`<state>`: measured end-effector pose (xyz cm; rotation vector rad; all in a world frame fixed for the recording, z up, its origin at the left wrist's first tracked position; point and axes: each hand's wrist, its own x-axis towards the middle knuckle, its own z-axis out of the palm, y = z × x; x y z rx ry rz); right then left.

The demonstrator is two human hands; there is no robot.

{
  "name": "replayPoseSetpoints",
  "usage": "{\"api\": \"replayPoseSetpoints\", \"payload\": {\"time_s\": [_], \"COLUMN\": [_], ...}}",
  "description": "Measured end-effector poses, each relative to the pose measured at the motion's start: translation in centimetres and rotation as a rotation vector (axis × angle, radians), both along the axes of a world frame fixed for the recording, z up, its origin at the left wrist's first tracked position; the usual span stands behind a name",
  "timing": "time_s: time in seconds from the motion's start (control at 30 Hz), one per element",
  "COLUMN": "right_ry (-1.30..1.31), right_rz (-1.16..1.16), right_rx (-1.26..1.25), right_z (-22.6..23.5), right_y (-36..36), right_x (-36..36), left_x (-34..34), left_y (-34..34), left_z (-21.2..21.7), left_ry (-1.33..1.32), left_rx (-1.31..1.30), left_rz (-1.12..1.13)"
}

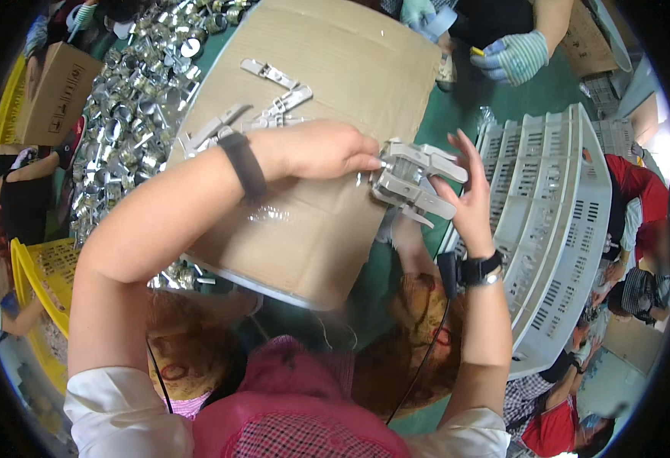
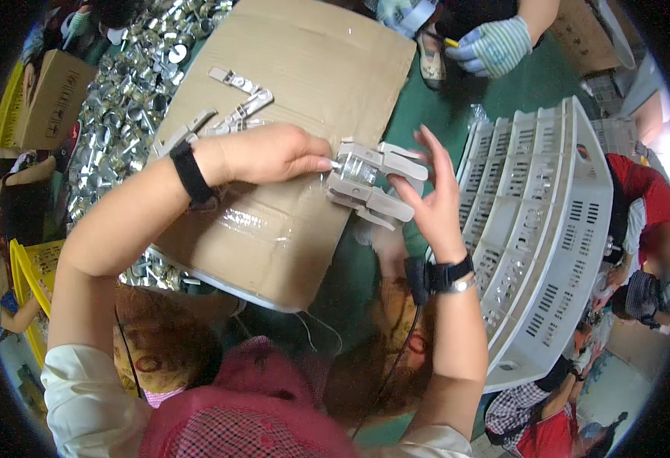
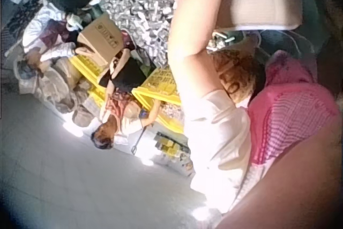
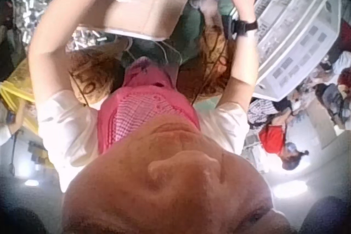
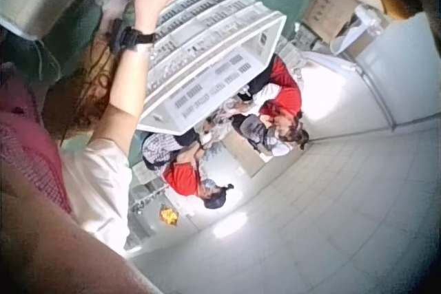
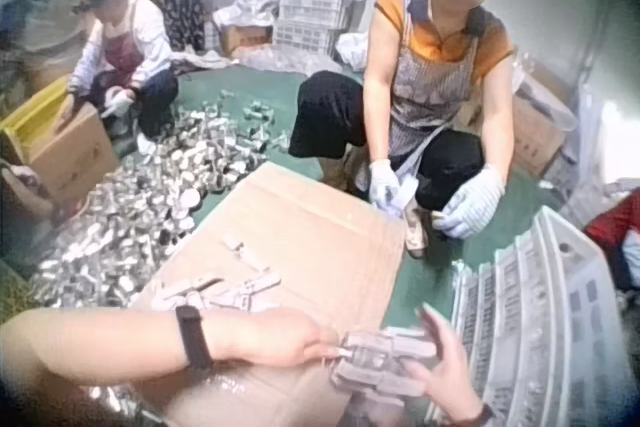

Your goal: The recorder sits on the floor and manually assembles metal hinge components.

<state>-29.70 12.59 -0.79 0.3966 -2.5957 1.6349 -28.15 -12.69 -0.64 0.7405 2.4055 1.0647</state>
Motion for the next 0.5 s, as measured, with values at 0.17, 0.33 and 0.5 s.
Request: {"api": "replayPoseSetpoints", "payload": {"time_s": [0.17, 0.33, 0.5], "right_ry": [0.158, 0.159, -0.300], "right_rz": [0.226, 0.240, 0.284], "right_rx": [0.213, 0.216, 0.031], "right_z": [-0.9, -0.9, -2.6], "right_y": [0.6, 1.3, 0.8], "right_x": [-0.7, -0.5, -3.8], "left_x": [-0.6, -0.7, -2.5], "left_y": [0.0, -0.4, -0.2], "left_z": [0.1, -0.3, -1.7], "left_ry": [0.008, -0.001, -0.149], "left_rx": [0.033, -0.016, 0.064], "left_rz": [-0.073, -0.097, 0.006]}}
